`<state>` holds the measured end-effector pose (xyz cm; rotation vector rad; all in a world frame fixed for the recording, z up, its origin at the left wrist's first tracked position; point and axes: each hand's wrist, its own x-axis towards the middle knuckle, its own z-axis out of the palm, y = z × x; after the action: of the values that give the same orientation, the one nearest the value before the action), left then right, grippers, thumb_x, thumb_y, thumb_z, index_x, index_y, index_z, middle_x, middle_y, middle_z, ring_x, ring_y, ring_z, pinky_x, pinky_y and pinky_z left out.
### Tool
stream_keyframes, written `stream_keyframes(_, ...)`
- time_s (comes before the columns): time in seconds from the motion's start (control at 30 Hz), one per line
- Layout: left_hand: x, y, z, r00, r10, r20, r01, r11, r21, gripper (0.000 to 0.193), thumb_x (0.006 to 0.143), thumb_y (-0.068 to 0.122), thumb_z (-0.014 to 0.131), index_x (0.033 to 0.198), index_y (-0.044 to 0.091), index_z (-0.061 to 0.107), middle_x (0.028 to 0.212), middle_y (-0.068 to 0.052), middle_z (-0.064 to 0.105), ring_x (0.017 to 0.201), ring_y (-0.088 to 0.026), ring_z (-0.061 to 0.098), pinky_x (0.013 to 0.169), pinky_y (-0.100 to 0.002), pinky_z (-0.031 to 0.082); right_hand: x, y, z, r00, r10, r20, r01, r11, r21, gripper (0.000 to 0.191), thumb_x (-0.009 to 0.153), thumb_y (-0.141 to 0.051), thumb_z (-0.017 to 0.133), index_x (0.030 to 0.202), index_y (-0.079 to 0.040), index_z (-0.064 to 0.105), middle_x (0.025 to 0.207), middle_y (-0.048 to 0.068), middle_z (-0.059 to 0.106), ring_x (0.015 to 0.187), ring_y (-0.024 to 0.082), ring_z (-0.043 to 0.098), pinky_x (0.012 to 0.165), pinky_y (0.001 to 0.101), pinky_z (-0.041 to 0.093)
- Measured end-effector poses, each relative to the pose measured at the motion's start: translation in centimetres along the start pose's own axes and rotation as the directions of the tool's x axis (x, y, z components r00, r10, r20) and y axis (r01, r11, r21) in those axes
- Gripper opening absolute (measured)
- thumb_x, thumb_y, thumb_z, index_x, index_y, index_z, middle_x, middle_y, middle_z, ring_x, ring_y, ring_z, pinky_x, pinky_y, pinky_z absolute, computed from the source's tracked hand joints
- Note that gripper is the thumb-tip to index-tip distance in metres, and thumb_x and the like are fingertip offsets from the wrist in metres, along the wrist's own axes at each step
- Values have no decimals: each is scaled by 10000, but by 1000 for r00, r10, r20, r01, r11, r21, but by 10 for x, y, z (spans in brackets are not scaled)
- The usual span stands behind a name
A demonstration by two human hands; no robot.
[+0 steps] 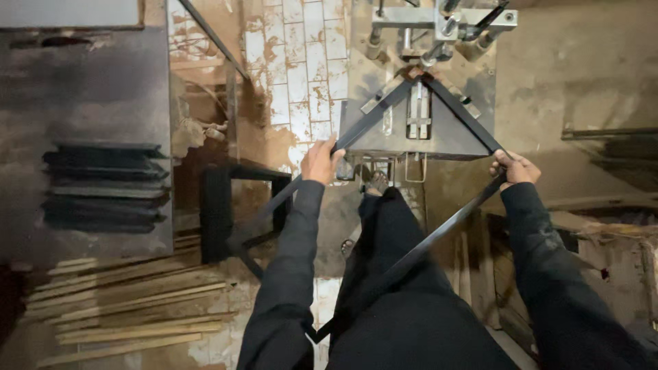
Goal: The person picks up black picture frame mouldings from a work table and carries assembled frames to a corner-joining machine. They align each frame corner against the machine's fence, operate the machine to fasten the corner, then stack the finished frames back on the table.
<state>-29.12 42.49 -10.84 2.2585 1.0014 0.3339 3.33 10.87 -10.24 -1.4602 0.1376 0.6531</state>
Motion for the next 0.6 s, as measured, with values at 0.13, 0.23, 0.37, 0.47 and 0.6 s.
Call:
stream_keyframes(0.13,-50,-53,-27,999,47,14,-48,995,90,525,917,365,730,1401,201,609,991,-208,703,949,-446,659,796,-547,517,-11,7,-5,999,-2,-43,3,1000,14,120,960,-73,789,1033,-44,699,811,33,684,669,150,668,605,325,595)
stream_keyframes(0.23,-98,-84,-49,1000,3,-4,-3,994,108,462,948,366,706,1383,227,636,1022,-184,710,1000,-430,660,820,-554,508,-47,32,-20,985,-89,150,88,996,12,157,1064,-163,709,987,-46,639,814,60,661,694,169,630,650,324,545)
stream_keyframes(0.37,-156,-96,-88,994,-107,-24,109,981,158,560,902,251,742,1437,211,583,1173,-148,686,1151,-374,624,947,-556,459,-101,76,-8,974,-67,218,-4,950,313,198,1082,-270,650,1130,-78,650,936,27,690,707,148,559,673,315,461)
stream_keyframes(0.47,-214,-74,-116,947,-61,-314,125,974,190,803,787,173,778,1511,37,458,1448,-209,532,1342,-378,490,1067,-541,379,-140,114,11,935,-76,346,-65,924,378,293,1064,-320,661,1213,-78,593,1024,48,701,747,156,579,761,368,548)
stream_keyframes(0.6,-273,-38,-137,828,227,-513,49,882,469,733,831,210,779,1486,70,479,1513,-211,455,1427,-384,386,1139,-596,289,-172,161,65,793,-126,595,54,989,137,294,982,-238,745,1162,-26,650,996,117,704,824,179,642,755,351,532)
